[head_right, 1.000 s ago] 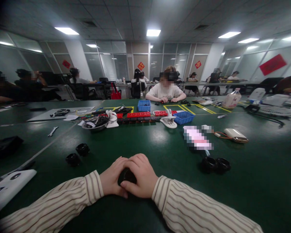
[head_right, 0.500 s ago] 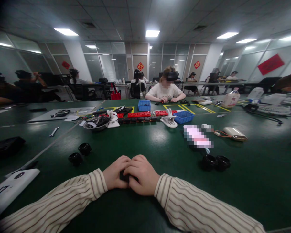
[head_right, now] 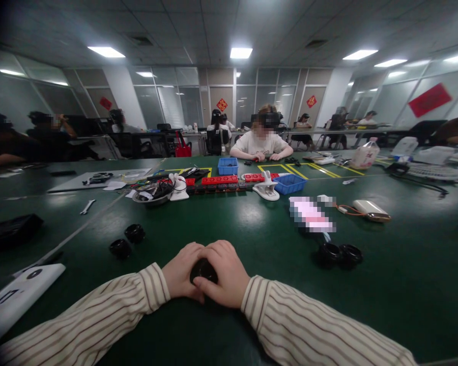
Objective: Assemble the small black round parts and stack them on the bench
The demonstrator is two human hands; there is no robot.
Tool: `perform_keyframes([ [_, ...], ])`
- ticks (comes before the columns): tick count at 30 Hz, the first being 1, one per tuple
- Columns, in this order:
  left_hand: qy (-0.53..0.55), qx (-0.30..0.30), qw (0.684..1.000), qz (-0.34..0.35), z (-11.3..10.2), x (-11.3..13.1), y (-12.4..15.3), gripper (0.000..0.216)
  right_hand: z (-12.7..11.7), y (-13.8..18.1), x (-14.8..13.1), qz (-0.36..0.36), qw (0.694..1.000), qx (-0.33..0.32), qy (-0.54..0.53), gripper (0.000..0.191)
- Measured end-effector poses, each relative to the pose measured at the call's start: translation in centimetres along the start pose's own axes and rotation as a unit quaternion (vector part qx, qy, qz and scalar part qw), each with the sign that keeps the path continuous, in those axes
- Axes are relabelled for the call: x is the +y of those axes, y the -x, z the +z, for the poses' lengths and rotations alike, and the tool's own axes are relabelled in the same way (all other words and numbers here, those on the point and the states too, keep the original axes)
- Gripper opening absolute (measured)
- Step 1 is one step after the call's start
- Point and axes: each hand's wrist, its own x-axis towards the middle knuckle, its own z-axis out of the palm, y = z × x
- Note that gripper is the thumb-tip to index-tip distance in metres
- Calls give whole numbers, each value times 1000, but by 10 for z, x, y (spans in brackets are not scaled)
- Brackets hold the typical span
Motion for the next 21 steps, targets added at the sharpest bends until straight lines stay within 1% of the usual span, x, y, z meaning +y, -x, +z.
perform_keyframes([
  [2,-27,28,999,-36,1,8,3,76,2,0,3,38,999,12,9,37],
  [5,-39,31,997,-55,3,19,6,71,6,0,5,60,998,1,29,38],
  [8,-28,25,998,-55,4,24,6,55,6,0,4,63,997,-18,45,28],
  [10,-17,25,998,-49,4,22,5,45,4,-1,4,53,998,-21,39,19],
  [12,-3,14,999,-32,2,17,3,42,2,-1,4,21,999,-20,19,15],
  [16,48,-34,998,39,0,-1,-1,35,0,-1,3,-85,996,-19,-25,20],
  [18,69,-46,994,73,0,-9,-2,35,1,0,2,-133,990,-25,-32,21],
  [21,74,-58,991,98,2,-15,-4,36,2,1,0,-167,985,-42,-31,24],
])
